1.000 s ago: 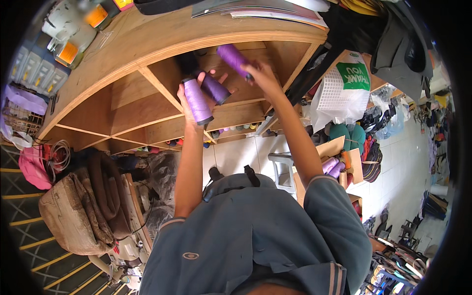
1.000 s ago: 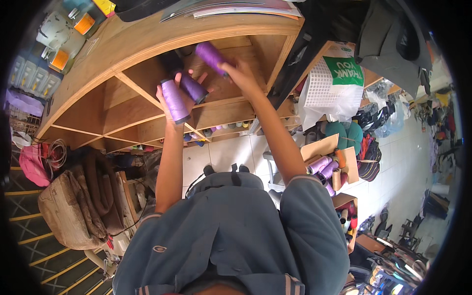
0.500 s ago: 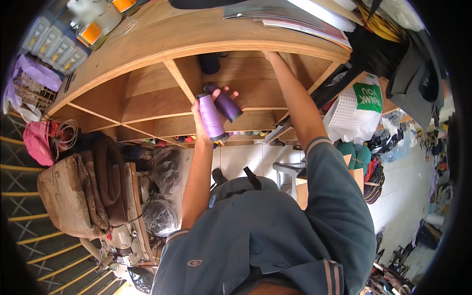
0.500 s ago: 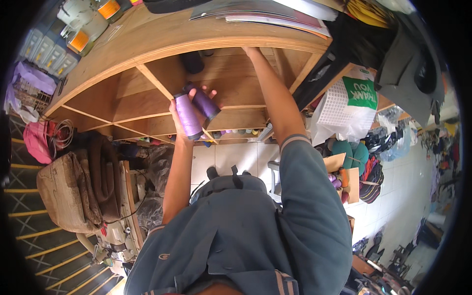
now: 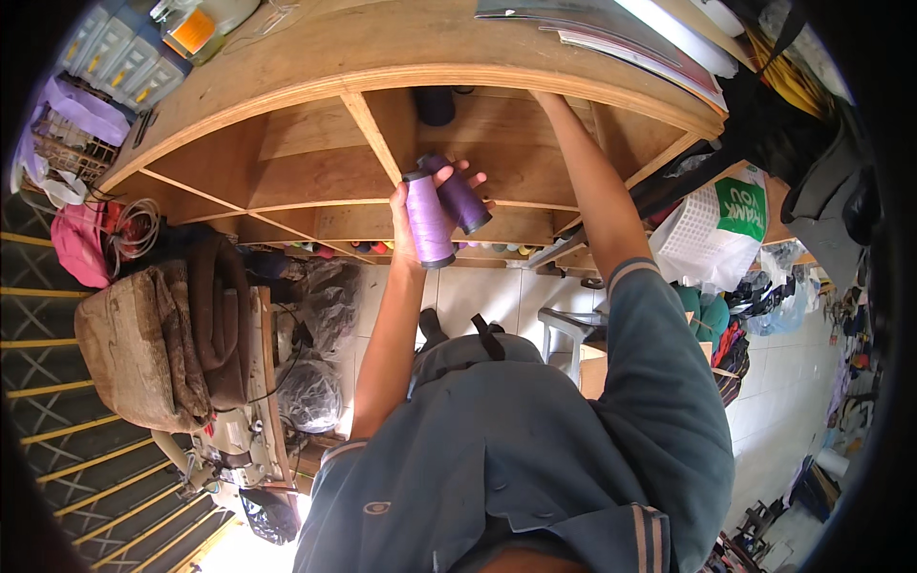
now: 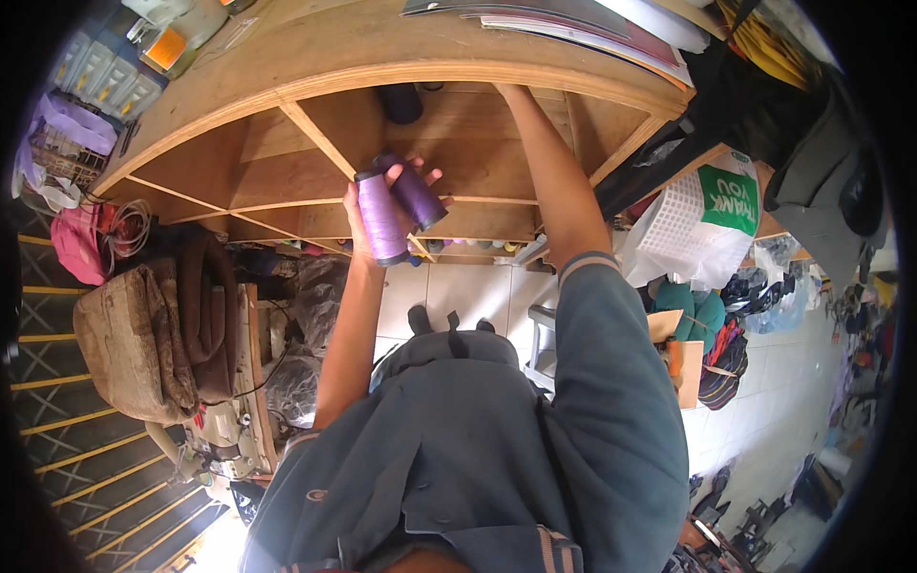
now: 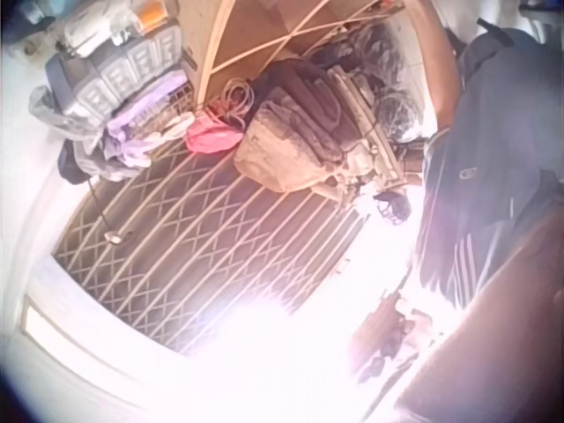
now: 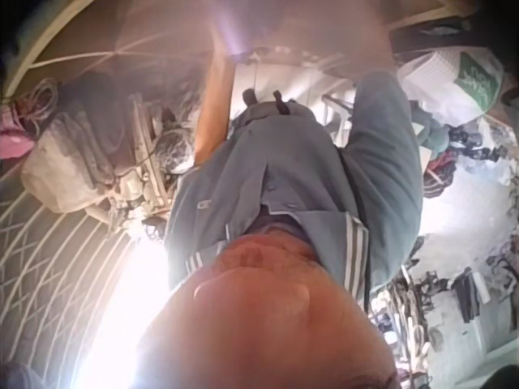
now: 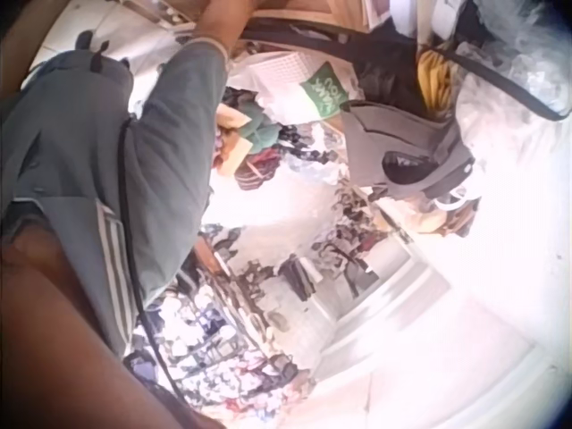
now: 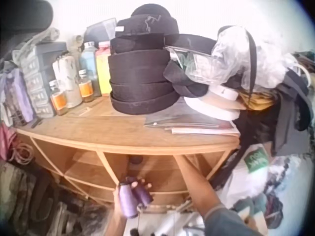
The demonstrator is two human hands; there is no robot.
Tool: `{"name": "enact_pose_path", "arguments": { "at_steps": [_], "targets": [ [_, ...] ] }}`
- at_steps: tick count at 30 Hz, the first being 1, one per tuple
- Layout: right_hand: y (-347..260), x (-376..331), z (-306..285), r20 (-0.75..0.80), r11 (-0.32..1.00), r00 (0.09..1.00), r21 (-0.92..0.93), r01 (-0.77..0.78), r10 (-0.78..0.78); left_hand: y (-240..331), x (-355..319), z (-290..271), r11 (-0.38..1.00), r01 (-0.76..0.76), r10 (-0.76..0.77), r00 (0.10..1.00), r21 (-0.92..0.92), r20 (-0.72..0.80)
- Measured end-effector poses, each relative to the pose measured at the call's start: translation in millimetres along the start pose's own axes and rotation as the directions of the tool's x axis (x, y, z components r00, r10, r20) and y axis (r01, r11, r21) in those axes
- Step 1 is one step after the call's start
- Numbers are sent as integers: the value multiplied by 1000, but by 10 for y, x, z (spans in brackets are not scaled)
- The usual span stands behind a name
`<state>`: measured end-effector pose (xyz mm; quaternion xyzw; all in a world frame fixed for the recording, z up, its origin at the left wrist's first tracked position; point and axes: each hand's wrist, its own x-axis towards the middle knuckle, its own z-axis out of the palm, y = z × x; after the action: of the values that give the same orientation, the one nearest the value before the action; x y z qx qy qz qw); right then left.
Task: The person picks up thread spools from a box and places them onto shelves of a wooden organizer one by one or in small groups.
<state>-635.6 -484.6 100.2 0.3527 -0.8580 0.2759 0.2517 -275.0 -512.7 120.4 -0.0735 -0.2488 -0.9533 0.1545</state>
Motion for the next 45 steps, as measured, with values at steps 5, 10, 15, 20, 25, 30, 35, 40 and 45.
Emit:
{"name": "enact_pose_path", "arguments": {
  "at_steps": [5,10,15,20,25,30,35,40,45],
  "targets": [
    [-140,-331,-387,106,934,985,318,-161,134,-119,181,8,993,44,-37,997,-114,63],
    [-819,-937,-1328,688,384,720,643,-663,91,-127,369,-15,986,12,-4,999,-164,48],
    [-901,-1395,-1558,650,504,748,694,-513,-133,-156,531,136,989,122,-116,991,82,-70],
    [-789,-1288,-1675,732,517,640,651,-556,-233,-205,613,222,962,186,-156,975,200,-156],
    [-592,-1121,-1550,586,556,794,610,-564,163,-195,637,131,974,84,-41,978,208,-203],
    [-6,-722,-807,391,599,879,645,-474,274,-151,551,51,993,82,-74,994,90,-83],
    [-6,-518,-503,295,636,933,684,-357,206,-76,454,65,991,54,-38,991,122,-125],
    [-7,-502,-356,221,733,955,613,-295,199,-72,413,56,990,37,-16,988,133,-155],
    [-199,-528,-472,196,686,963,676,-269,184,-37,356,24,990,36,-6,977,134,-214]
  ]
}}
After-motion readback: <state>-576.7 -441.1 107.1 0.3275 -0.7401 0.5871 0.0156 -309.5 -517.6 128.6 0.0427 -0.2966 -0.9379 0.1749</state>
